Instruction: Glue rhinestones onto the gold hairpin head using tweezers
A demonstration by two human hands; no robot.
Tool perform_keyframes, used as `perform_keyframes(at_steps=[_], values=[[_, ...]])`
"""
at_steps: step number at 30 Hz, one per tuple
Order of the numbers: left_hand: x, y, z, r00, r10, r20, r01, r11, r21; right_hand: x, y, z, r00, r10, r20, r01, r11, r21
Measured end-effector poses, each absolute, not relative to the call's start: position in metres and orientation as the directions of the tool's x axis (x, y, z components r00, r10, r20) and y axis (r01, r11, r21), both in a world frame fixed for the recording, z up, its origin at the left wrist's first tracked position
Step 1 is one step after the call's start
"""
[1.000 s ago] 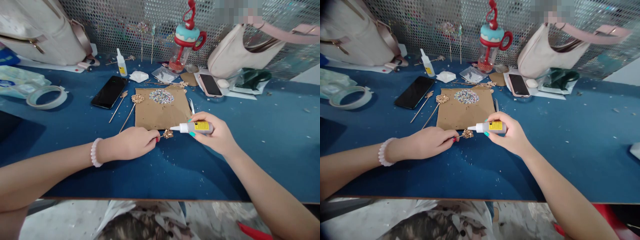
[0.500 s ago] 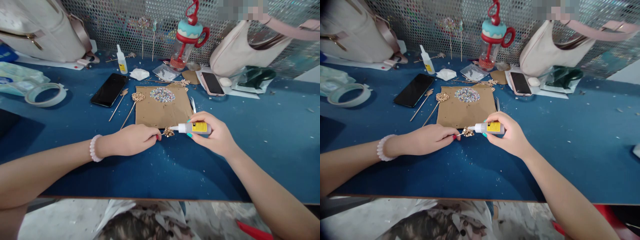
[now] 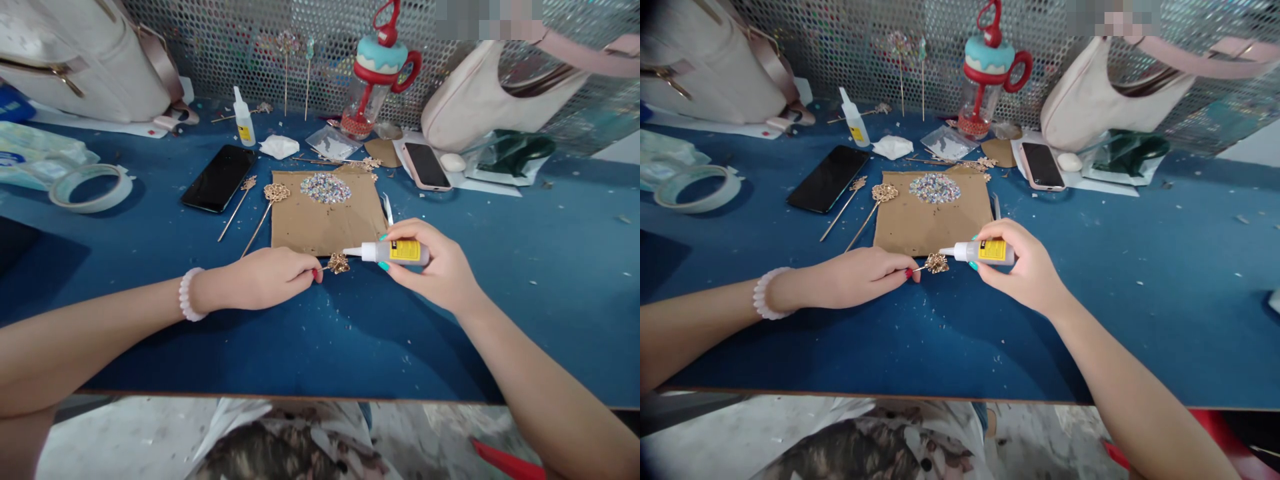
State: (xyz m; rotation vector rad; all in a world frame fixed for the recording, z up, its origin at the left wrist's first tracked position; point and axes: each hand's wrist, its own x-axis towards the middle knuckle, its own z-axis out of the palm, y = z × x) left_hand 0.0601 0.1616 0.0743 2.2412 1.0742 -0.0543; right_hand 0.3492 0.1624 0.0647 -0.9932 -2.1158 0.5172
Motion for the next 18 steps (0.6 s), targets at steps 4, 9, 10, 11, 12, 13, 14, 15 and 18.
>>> perform_keyframes(at_steps=[4, 9, 10, 11, 12, 13, 14, 15, 18], values=[[0.0602, 0.1627, 0.0754, 0.661, 0.680, -0.317, 0.715, -0.444, 0.539, 0.3473, 0.1619, 0.0645, -0.470, 0.753, 0.460, 0.472, 0.655, -0.590], [0.0616, 0.1631, 0.0750, 0.661, 0.677, -0.325, 0.715, -0.437, 0.545, 0.3468, 0.1615, 0.0641, -0.480, 0.735, 0.479, 0.477, 0.677, -0.561], [0.0617, 0.1631, 0.0747, 0.661, 0.676, -0.325, 0.715, -0.436, 0.546, 0.3471, 0.1616, 0.0642, -0.475, 0.733, 0.486, 0.480, 0.679, -0.556], [0.0616, 0.1632, 0.0744, 0.661, 0.676, -0.325, 0.715, -0.436, 0.547, 0.3473, 0.1616, 0.0644, -0.470, 0.732, 0.493, 0.483, 0.681, -0.551], [0.0616, 0.1632, 0.0741, 0.661, 0.676, -0.324, 0.714, -0.436, 0.548, 0.3474, 0.1617, 0.0647, -0.465, 0.731, 0.499, 0.486, 0.682, -0.547], [0.0615, 0.1633, 0.0738, 0.662, 0.676, -0.324, 0.714, -0.435, 0.549, 0.3475, 0.1618, 0.0651, -0.461, 0.729, 0.505, 0.488, 0.684, -0.542], [0.0615, 0.1633, 0.0736, 0.662, 0.676, -0.324, 0.713, -0.434, 0.551, 0.3474, 0.1618, 0.0654, -0.460, 0.726, 0.510, 0.489, 0.687, -0.537], [0.0614, 0.1633, 0.0735, 0.663, 0.676, -0.323, 0.712, -0.434, 0.553, 0.3473, 0.1619, 0.0659, -0.462, 0.722, 0.514, 0.490, 0.692, -0.531], [0.0608, 0.1635, 0.0734, 0.667, 0.673, -0.319, 0.705, -0.432, 0.562, 0.3464, 0.1619, 0.0669, -0.475, 0.710, 0.520, 0.486, 0.704, -0.517]])
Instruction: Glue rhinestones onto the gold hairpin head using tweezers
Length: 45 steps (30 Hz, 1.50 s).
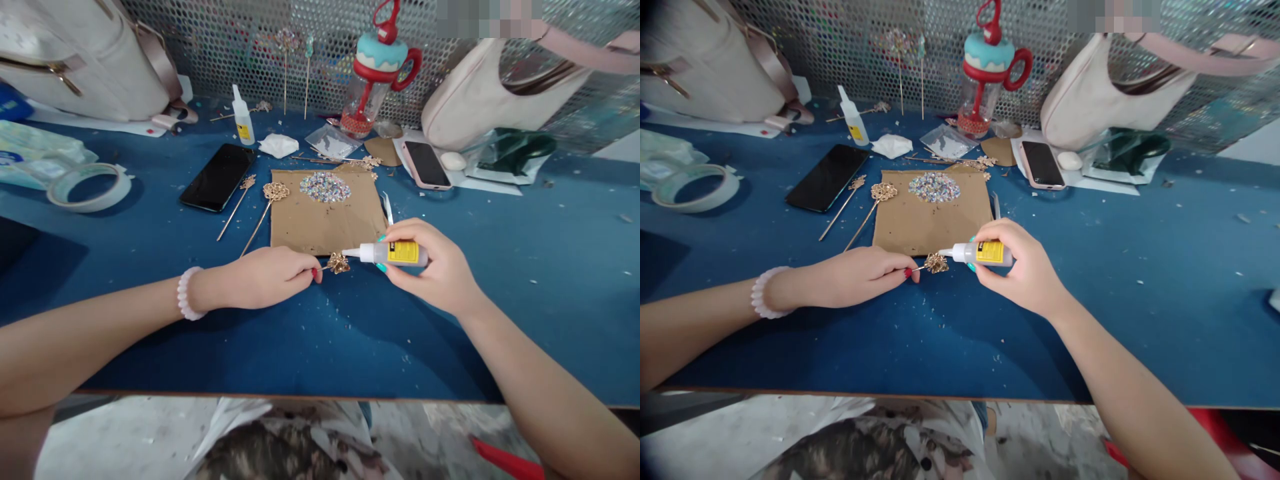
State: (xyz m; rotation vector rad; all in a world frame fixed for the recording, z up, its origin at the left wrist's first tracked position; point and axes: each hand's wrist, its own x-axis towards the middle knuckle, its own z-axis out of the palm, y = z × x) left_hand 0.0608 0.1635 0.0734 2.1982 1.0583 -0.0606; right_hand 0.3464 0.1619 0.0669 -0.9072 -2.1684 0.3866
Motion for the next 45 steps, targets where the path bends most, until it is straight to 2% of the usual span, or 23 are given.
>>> perform_keyframes(at_steps=[22, 45], values=[[0.0547, 0.1716, 0.0776, 0.756, 0.598, -0.268, 0.564, -0.386, 0.730, 0.3496, 0.1631, 0.0644, -0.453, 0.711, 0.538, 0.482, 0.703, -0.523], [0.0547, 0.1721, 0.0768, 0.763, 0.602, -0.235, 0.535, -0.384, 0.752, 0.3494, 0.1608, 0.0693, -0.437, 0.719, 0.540, 0.512, 0.693, -0.508]])
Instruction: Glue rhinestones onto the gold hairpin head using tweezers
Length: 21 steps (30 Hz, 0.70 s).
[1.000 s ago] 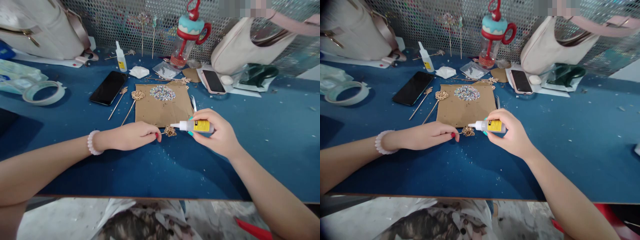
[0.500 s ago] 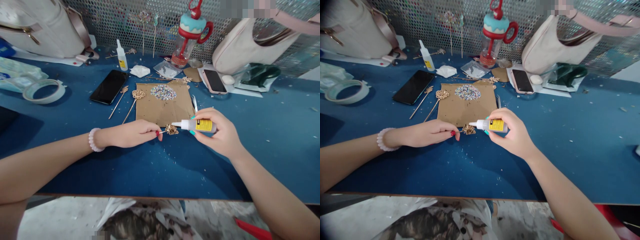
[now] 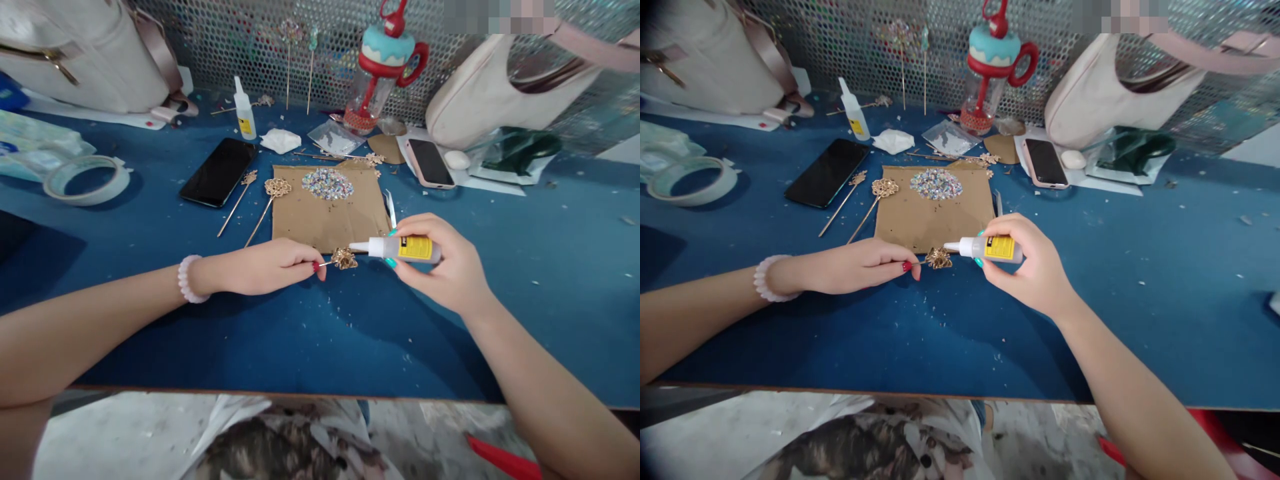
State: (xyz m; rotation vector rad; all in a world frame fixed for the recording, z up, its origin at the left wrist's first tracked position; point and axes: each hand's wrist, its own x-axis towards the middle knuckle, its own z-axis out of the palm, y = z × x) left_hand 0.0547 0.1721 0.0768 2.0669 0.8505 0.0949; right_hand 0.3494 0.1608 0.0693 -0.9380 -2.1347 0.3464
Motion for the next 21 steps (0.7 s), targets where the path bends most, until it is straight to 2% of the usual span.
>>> perform_keyframes(at_steps=[21], values=[[0.0544, 0.1723, 0.0744, 0.769, 0.609, -0.192, 0.518, -0.417, 0.747, 0.3484, 0.1580, 0.0708, -0.486, 0.692, 0.534, 0.481, 0.722, -0.497]])
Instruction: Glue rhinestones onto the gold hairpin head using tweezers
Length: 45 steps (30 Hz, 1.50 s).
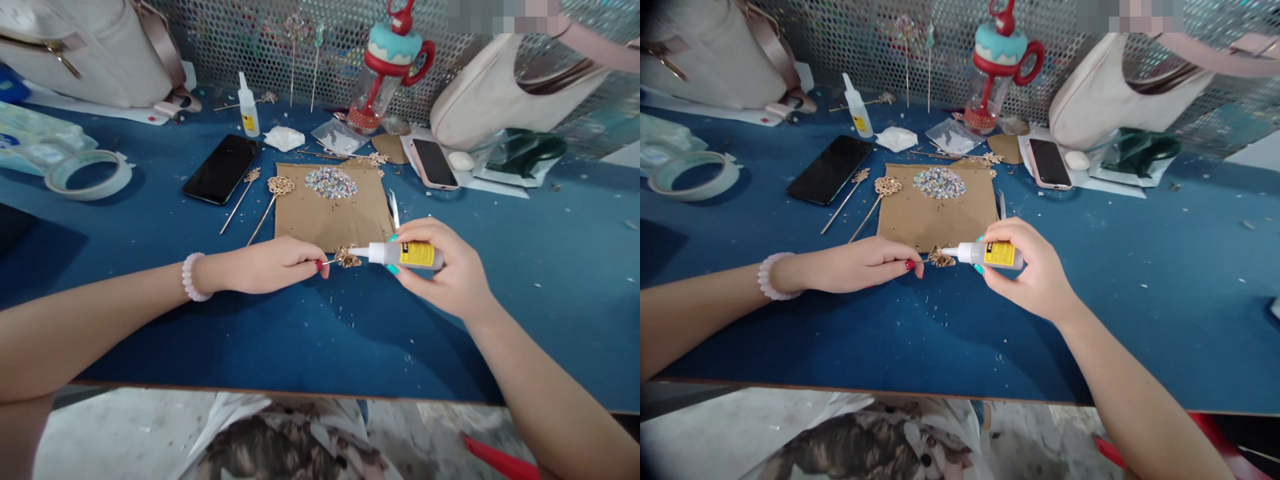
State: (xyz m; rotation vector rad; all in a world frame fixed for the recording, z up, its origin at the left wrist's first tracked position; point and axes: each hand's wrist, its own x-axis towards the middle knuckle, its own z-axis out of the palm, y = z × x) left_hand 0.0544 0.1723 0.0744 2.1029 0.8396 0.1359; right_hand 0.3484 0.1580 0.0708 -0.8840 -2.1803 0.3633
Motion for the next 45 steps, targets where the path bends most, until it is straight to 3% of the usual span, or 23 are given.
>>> perform_keyframes(at_steps=[6, 15, 32, 39, 45], values=[[0.055, 0.172, 0.073, 0.766, 0.627, -0.144, 0.504, -0.445, 0.740, 0.348, 0.156, 0.073, -0.518, 0.654, 0.551, 0.427, 0.756, -0.496], [0.059, 0.161, 0.061, 0.715, 0.699, 0.026, 0.476, -0.514, 0.714, 0.346, 0.153, 0.074, -0.357, 0.617, 0.702, 0.492, 0.763, -0.420], [0.062, 0.155, 0.050, 0.689, 0.696, 0.201, 0.456, -0.632, 0.627, 0.345, 0.145, 0.073, -0.407, 0.571, 0.713, 0.532, 0.783, -0.323], [0.061, 0.155, 0.053, 0.689, 0.676, 0.261, 0.415, -0.663, 0.623, 0.345, 0.149, 0.074, -0.479, 0.426, 0.768, 0.469, 0.863, -0.187], [0.061, 0.156, 0.054, 0.693, 0.662, 0.285, 0.400, -0.682, 0.612, 0.346, 0.149, 0.074, -0.450, 0.419, 0.788, 0.490, 0.854, -0.174]])
